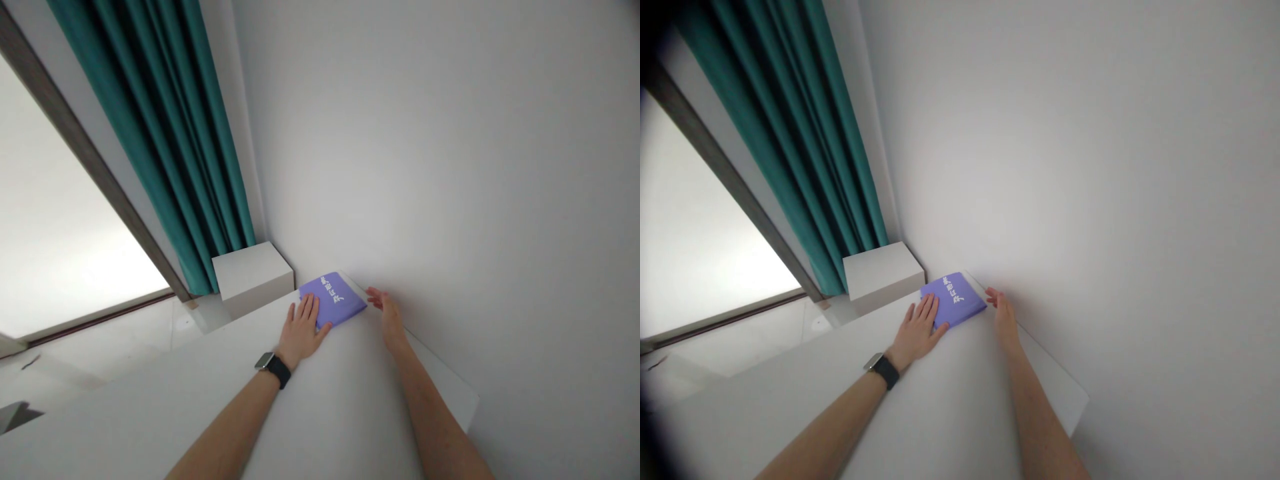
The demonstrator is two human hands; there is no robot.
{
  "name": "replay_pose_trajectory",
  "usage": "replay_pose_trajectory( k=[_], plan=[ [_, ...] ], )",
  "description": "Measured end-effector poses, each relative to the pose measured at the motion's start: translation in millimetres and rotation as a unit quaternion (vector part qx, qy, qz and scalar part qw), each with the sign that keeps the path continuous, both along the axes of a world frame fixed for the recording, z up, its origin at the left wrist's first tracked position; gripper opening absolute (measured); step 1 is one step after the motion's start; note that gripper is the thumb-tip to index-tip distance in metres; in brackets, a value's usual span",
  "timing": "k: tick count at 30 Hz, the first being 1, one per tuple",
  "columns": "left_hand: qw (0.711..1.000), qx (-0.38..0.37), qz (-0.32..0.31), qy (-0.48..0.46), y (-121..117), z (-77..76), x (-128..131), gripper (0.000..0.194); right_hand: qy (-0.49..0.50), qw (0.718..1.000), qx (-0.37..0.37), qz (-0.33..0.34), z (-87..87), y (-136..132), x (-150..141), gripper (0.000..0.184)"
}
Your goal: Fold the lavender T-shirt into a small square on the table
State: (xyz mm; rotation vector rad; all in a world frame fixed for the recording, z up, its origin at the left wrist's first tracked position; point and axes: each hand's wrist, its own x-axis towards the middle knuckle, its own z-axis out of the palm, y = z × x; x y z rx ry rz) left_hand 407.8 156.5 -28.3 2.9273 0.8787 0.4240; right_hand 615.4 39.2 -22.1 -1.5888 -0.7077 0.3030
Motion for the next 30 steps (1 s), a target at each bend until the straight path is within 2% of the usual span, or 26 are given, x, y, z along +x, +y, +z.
replay_pose_trajectory(
  k=[4,7,10,12,15,18,23,30],
  plan=[
    [0.999,-0.026,-0.003,-0.029,-1,2.5,12,0.066,-0.074,0.994,-0.077,-0.003,5.9,-1,-8,0.059],
    [0.994,-0.049,0.008,-0.093,3,2.7,5,0.057,-0.123,0.986,-0.111,0.01,8.1,1,-16,0.051],
    [0.976,-0.1,0.085,-0.171,14,1.5,-9,0.046,-0.197,0.966,-0.165,0.026,10.9,1,-25,0.045],
    [0.962,-0.139,0.123,-0.201,23,0.5,-17,0.043,-0.251,0.94,-0.228,0.034,13.3,1,-32,0.042],
    [0.965,-0.157,0.078,-0.193,28,0.8,-24,0.046,-0.319,0.889,-0.326,0.053,16.8,-1,-43,0.039],
    [0.983,-0.116,-0.001,-0.139,20,3.2,-22,0.049,-0.357,0.852,-0.378,0.061,19.9,-3,-52,0.039],
    [0.994,-0.062,-0.045,-0.08,10,7.7,-19,0.043,-0.37,0.838,-0.396,0.064,24.0,-3,-59,0.04],
    [0.997,-0.038,-0.042,-0.043,13,5.8,-8,0.046,-0.37,0.832,-0.409,0.06,18.2,-2,-57,0.048]
  ],
)
